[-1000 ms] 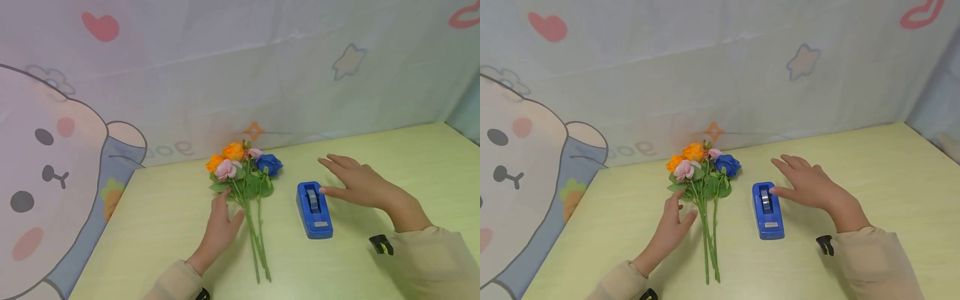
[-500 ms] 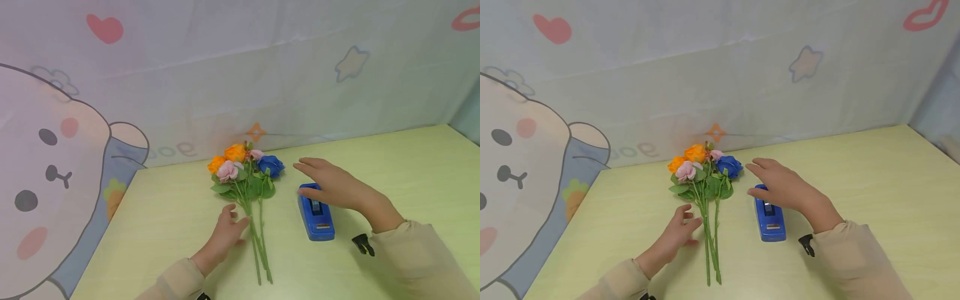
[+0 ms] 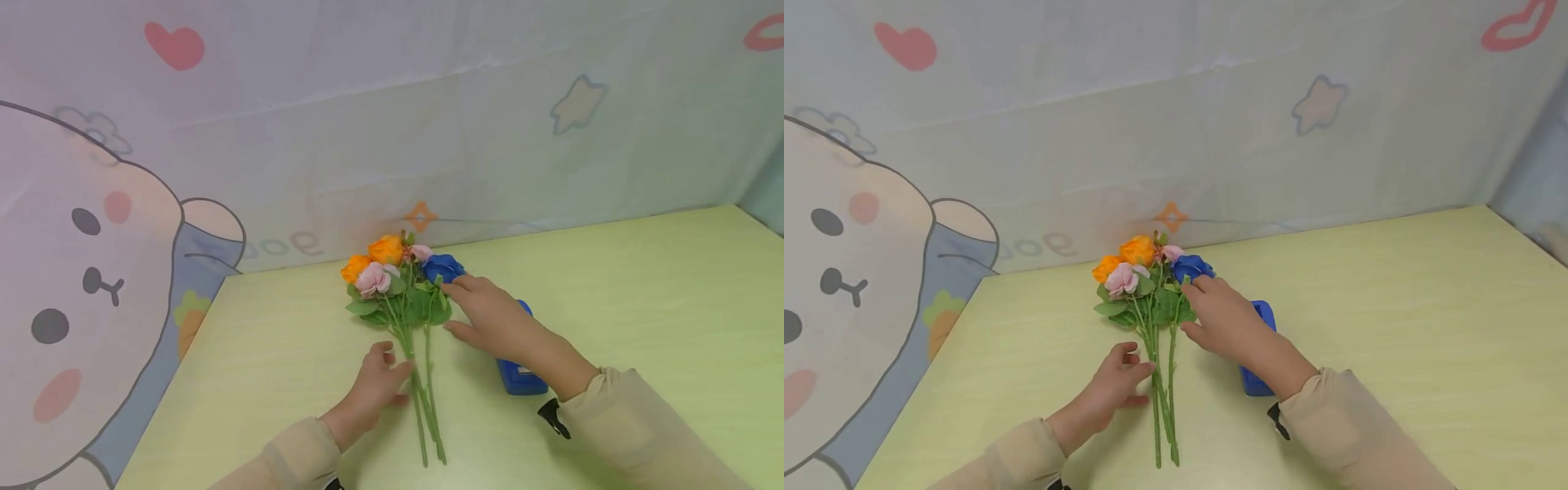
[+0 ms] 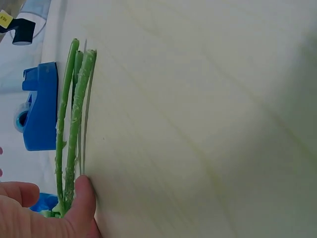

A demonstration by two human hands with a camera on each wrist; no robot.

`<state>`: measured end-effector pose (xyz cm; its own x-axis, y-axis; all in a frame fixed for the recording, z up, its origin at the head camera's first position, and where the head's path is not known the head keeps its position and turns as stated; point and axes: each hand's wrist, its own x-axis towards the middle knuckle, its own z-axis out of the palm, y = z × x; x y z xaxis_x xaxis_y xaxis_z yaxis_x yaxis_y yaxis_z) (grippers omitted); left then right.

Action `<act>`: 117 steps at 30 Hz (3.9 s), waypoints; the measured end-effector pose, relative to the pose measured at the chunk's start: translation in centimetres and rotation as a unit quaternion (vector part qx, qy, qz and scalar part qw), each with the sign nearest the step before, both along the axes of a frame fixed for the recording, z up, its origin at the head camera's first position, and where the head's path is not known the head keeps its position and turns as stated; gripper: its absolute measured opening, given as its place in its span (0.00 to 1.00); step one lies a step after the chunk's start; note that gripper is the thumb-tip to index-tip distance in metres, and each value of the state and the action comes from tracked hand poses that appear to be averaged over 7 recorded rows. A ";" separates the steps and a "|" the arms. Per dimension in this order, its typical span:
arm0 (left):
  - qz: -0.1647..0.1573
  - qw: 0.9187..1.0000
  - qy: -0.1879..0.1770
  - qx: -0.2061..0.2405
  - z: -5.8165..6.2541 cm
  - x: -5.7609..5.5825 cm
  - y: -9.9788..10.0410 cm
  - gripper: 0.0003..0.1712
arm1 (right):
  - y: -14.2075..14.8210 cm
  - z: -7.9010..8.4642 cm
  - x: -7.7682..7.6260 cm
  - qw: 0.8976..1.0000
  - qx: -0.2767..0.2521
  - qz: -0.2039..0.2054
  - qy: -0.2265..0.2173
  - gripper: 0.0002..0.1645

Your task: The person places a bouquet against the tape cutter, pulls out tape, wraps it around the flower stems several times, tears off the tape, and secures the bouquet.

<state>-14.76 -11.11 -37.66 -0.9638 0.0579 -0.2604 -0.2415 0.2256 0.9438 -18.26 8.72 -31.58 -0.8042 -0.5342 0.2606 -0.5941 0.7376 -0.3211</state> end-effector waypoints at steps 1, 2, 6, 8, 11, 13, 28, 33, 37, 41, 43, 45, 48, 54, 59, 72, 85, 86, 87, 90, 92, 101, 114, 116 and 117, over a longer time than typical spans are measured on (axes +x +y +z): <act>0.001 1.000 0.000 -0.003 0.0 0.0 0.1 0.37 | -0.3 -0.1 0.0 1.000 -0.002 -0.006 0.002 0.29; 0.003 1.000 0.001 -0.007 -0.1 0.0 0.2 0.37 | -0.7 -0.2 0.0 1.000 -0.003 -0.014 -0.001 0.29; 0.003 1.000 0.001 -0.014 -0.3 0.0 0.3 0.37 | -1.8 -0.7 0.2 0.999 -0.018 -0.045 -0.025 0.25; 0.003 1.000 0.001 -0.016 -0.4 0.0 0.3 0.37 | -2.2 -0.9 0.3 0.997 -0.029 -0.054 -0.051 0.24; 0.001 1.000 0.002 -0.018 -0.4 0.1 0.4 0.37 | -2.6 -1.4 0.5 0.993 -0.047 -0.066 -0.086 0.24; 0.001 1.000 0.003 -0.021 -0.3 0.2 0.5 0.38 | -2.8 -1.8 0.7 0.989 -0.063 -0.075 -0.112 0.25; 0.006 0.999 0.016 -0.041 -0.4 0.2 0.5 0.38 | -5.2 -4.0 1.0 0.937 -0.196 -0.137 -0.255 0.37; 0.003 0.999 0.014 -0.044 -0.3 0.3 0.5 0.39 | -5.5 -4.5 0.6 0.903 -0.237 -0.169 -0.315 0.36; -0.002 0.999 0.016 -0.046 -0.2 0.4 0.5 0.39 | -5.5 -4.7 0.4 0.868 -0.282 -0.181 -0.368 0.35; -0.003 0.998 0.021 -0.062 -0.2 0.5 0.8 0.38 | -5.6 -4.6 0.3 0.836 -0.317 -0.178 -0.412 0.34; -0.003 0.998 0.026 -0.062 -0.3 0.6 1.0 0.38 | -5.8 -4.6 0.3 0.827 -0.329 -0.179 -0.420 0.34; -0.004 0.998 0.030 -0.056 -0.4 0.7 1.0 0.37 | -5.9 -4.8 0.2 0.825 -0.332 -0.183 -0.418 0.33; -0.006 0.999 0.027 -0.026 -0.5 0.7 1.1 0.34 | -6.2 -5.1 -0.1 0.828 -0.334 -0.195 -0.406 0.29; -0.013 0.999 0.010 0.028 -0.5 0.8 1.1 0.30 | -6.5 -5.4 -1.2 0.824 -0.332 -0.210 -0.408 0.25; -0.020 0.999 0.004 0.041 -0.3 0.8 1.1 0.27 | -6.6 -5.3 -1.4 0.815 -0.338 -0.210 -0.421 0.30; -0.015 0.999 0.028 0.041 -0.7 0.4 1.5 0.25 | -6.7 -5.6 -1.7 0.803 -0.362 -0.200 -0.428 0.17; -0.011 0.997 0.064 0.042 -1.1 0.7 1.9 0.24 | -7.4 -6.0 -2.0 0.796 -0.368 -0.221 -0.427 0.10; -0.011 0.997 0.066 0.037 -1.1 0.8 1.9 0.24 | -7.4 -6.0 -2.0 0.796 -0.367 -0.223 -0.426 0.11; -0.012 0.997 0.069 0.031 -1.1 0.9 2.0 0.25 | -7.5 -6.0 -2.0 0.797 -0.365 -0.225 -0.425 0.11; -0.018 0.996 0.082 0.009 -1.1 1.1 2.0 0.25 | -7.6 -6.1 -2.1 0.798 -0.363 -0.230 -0.422 0.13; -0.021 0.996 0.086 -0.005 -0.9 1.2 2.0 0.25 | -7.7 -6.0 -2.1 0.797 -0.366 -0.232 -0.420 0.14; -0.028 0.996 0.081 -0.022 -0.3 1.8 1.8 0.26 | -8.1 -5.8 -2.1 0.794 -0.368 -0.244 -0.418 0.19; -0.039 0.996 0.077 -0.023 -0.1 1.8 1.8 0.26 | -8.2 -6.1 -2.5 0.783 -0.377 -0.243 -0.430 0.18; -0.041 0.996 0.078 -0.027 -0.1 1.7 1.8 0.27 | -8.2 -6.1 -2.5 0.776 -0.387 -0.241 -0.437 0.16; -0.042 0.996 0.079 -0.029 -0.1 1.8 1.8 0.28 | -8.1 -6.1 -2.5 0.771 -0.392 -0.239 -0.441 0.15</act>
